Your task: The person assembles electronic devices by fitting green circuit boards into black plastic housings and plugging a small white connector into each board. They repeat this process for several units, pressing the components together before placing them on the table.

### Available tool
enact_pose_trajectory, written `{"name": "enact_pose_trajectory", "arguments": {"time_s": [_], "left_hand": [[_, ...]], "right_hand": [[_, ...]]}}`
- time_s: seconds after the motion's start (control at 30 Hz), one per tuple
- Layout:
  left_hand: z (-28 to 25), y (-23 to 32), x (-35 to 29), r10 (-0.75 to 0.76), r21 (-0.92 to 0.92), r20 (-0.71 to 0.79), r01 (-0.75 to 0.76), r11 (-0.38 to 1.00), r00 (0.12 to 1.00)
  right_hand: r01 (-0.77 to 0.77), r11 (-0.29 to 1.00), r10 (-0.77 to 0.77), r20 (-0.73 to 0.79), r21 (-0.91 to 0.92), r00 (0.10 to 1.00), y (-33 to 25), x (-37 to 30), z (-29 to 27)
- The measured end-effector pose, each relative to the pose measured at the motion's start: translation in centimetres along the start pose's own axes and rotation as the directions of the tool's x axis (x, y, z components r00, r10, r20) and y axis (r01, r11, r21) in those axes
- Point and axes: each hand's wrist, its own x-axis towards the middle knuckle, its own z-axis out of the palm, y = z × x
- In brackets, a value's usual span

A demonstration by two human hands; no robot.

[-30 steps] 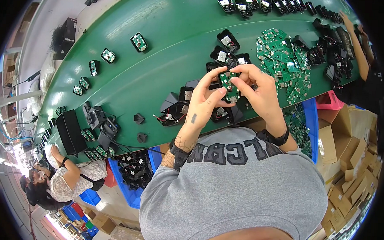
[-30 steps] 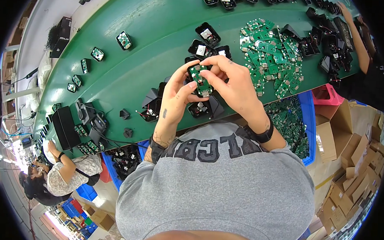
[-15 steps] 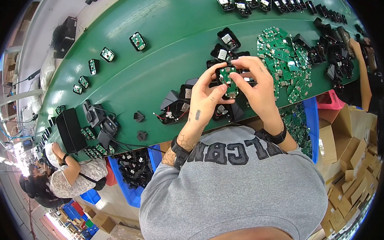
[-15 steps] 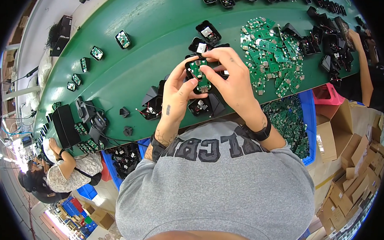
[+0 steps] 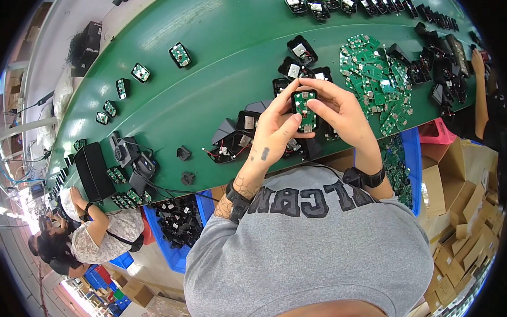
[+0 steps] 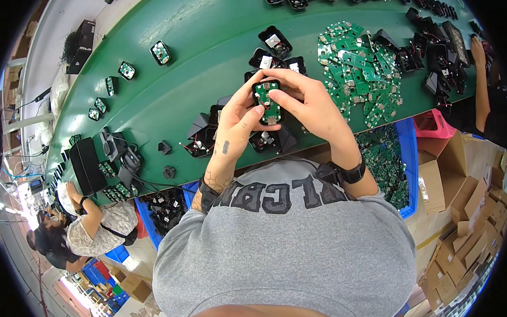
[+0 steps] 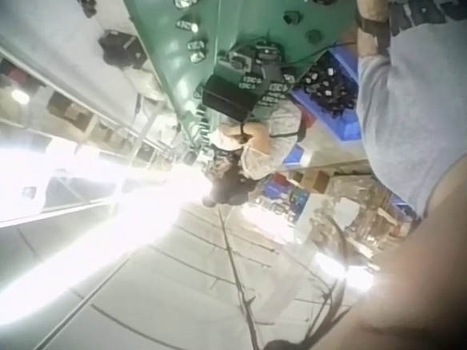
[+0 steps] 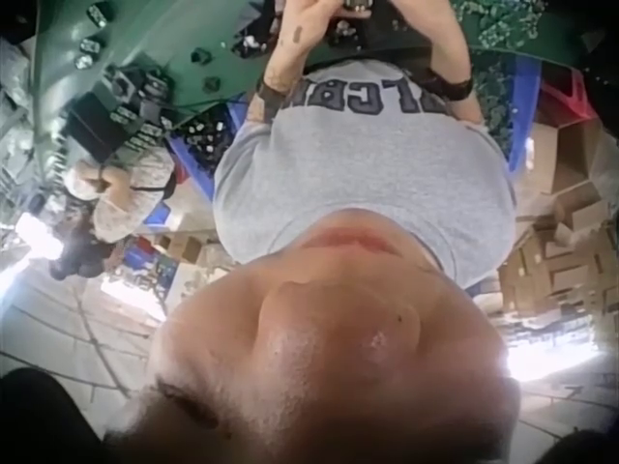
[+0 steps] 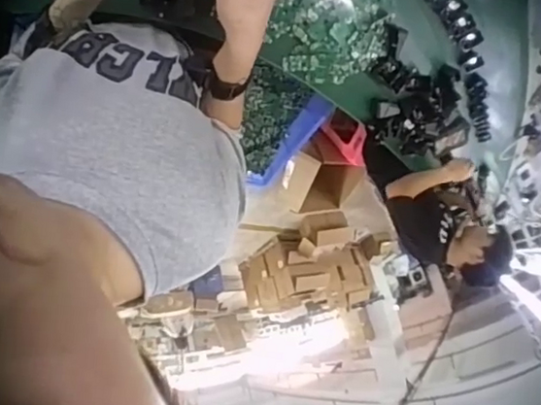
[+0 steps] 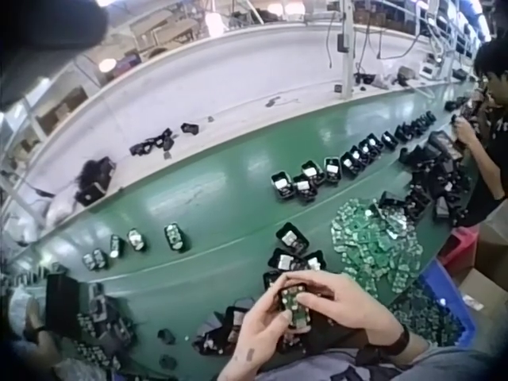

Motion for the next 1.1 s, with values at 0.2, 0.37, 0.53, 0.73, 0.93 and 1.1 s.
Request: {"name": "enact_pose_trajectory", "arguments": {"time_s": [0.2, 0.37, 0.53, 0.73, 0.93, 1.1], "left_hand": [[0.1, -0.5, 0.4, -0.018, -0.006, 0.007, 0.018, 1.000, 1.000], [0.6, 0.0, 0.7, 0.003, 0.025, 0.020, -0.004, 1.000, 1.000], [1.3, 0.7, 0.9, -0.029, -0.010, -0.005, 0.028, 1.000, 1.000], [1.4, 1.3, 0.7, -0.023, 0.080, 0.106, 0.014, 0.997, 0.994], [1.5, 1.0, 0.4, 0.031, 0.133, 0.062, -0.039, 0.990, 0.998], [0.6, 1.0, 0.2, -0.002, 0.239, 0.040, -0.008, 0.971, 0.999]], "right_hand": [[-0.022, 0.967, 0.013, -0.039, -0.252, 0.999, -0.6, -0.3, -0.1], [-0.019, 1.000, 0.021, -0.095, 0.021, 0.995, -0.5, -0.4, 0.2], [0.041, 0.999, -0.043, -0.178, -0.015, 0.983, 0.0, -0.4, 0.4], [0.021, 1.000, -0.021, -0.186, -0.002, 0.982, -0.8, -0.4, 0.3], [0.076, 0.996, -0.067, -0.177, 0.047, 0.982, -0.6, -0.4, 1.0], [0.043, 0.996, -0.032, -0.137, 0.078, 0.990, 0.1, 0.0, 0.7]]}}
